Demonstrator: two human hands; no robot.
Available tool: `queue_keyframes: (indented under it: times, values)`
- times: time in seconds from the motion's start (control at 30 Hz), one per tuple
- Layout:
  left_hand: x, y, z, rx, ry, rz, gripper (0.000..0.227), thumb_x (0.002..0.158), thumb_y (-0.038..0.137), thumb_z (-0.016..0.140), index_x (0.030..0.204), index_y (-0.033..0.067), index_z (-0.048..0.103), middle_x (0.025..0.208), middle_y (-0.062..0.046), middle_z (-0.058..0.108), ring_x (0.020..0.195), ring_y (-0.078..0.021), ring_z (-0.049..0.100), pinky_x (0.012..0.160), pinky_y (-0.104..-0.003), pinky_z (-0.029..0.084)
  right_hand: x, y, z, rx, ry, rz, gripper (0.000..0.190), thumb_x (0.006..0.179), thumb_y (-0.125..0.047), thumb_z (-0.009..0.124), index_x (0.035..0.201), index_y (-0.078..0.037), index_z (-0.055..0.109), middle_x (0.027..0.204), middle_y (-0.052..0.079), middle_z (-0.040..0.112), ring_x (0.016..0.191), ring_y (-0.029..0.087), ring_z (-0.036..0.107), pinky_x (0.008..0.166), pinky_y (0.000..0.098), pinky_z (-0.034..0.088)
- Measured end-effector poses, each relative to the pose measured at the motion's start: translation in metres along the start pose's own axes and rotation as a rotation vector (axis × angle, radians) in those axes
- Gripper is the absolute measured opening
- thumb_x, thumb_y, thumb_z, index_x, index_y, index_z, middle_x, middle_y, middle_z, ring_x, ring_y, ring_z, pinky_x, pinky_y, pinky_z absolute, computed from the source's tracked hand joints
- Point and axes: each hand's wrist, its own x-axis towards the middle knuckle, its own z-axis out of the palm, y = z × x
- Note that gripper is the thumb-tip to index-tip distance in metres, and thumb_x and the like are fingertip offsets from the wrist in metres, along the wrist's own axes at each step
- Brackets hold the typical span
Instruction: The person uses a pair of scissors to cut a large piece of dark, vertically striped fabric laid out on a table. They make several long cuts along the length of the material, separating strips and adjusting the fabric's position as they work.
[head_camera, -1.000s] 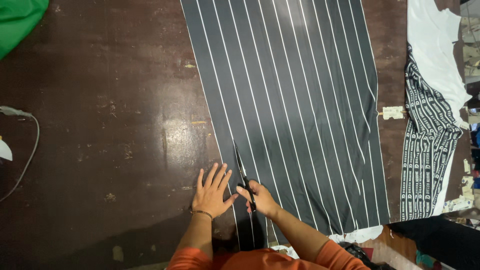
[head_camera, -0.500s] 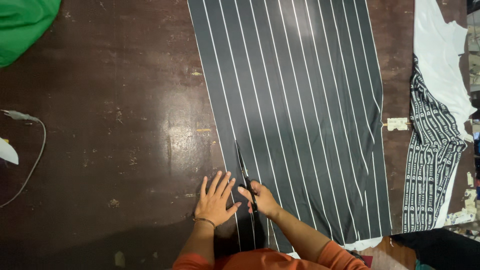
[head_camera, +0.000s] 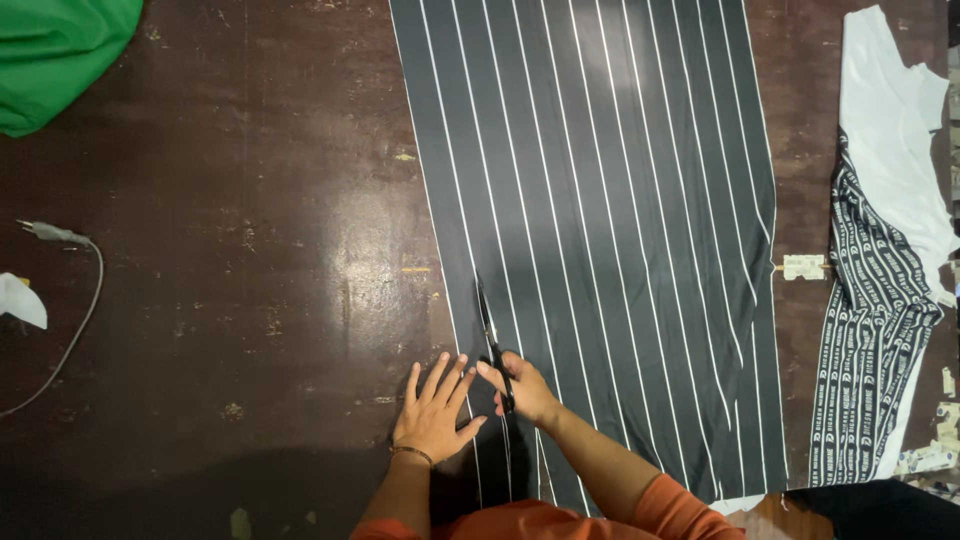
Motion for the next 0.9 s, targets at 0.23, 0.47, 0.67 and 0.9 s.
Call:
queue_keyframes:
  times: [0.23,0.47,0.67,0.9]
  values:
    - [0.001,0.0,-0.005,-0.004,-0.015,0.001,0.081,0.091,0.069,0.045,0.154,0.019,0.041,0.169,-0.001,0.025,0.157,-0.0253,0.016,0.125,-0.061,0.005,0.008,-0.013,0.001,-0.047,0.012,-0.01,0.042,0.092,-0.047,0.07,0.083,-0.012,0.05,0.057,0.008,0.054,0.043,0.018,0.057,0.047,0.0263,0.046]
    - [0.0,-0.001,-0.001,0.016,-0.011,0.002,0.084,0.091,0.071,0.043,0.157,0.02,0.035,0.171,0.0,0.021,0.159,-0.0237,0.011,0.127,-0.059,0.003,0.006,-0.039,0.001,-0.023,0.004,0.006,0.043,0.091,-0.05,0.069,0.087,-0.012,0.05,0.058,0.007,0.053,0.044,0.017,0.057,0.046,0.0249,0.045]
    - [0.001,-0.002,-0.005,-0.001,-0.014,0.003,0.083,0.091,0.071,0.046,0.156,0.02,0.037,0.17,0.0,0.022,0.159,-0.0233,0.011,0.126,-0.059,0.003,0.02,-0.033,-0.001,-0.042,0.021,-0.008,0.047,0.09,-0.05,0.072,0.081,-0.013,0.043,0.056,0.006,0.052,0.042,0.016,0.056,0.045,0.0247,0.043]
    - [0.0,-0.003,-0.002,-0.01,0.033,0.015,0.083,0.093,0.071,0.044,0.158,0.0204,0.035,0.17,0.0,0.022,0.158,-0.0231,0.013,0.127,-0.058,0.004,0.025,-0.054,-0.002,-0.025,0.003,0.018,0.045,0.089,-0.052,0.07,0.091,-0.011,0.051,0.054,0.008,0.056,0.042,0.018,0.058,0.045,0.0246,0.041]
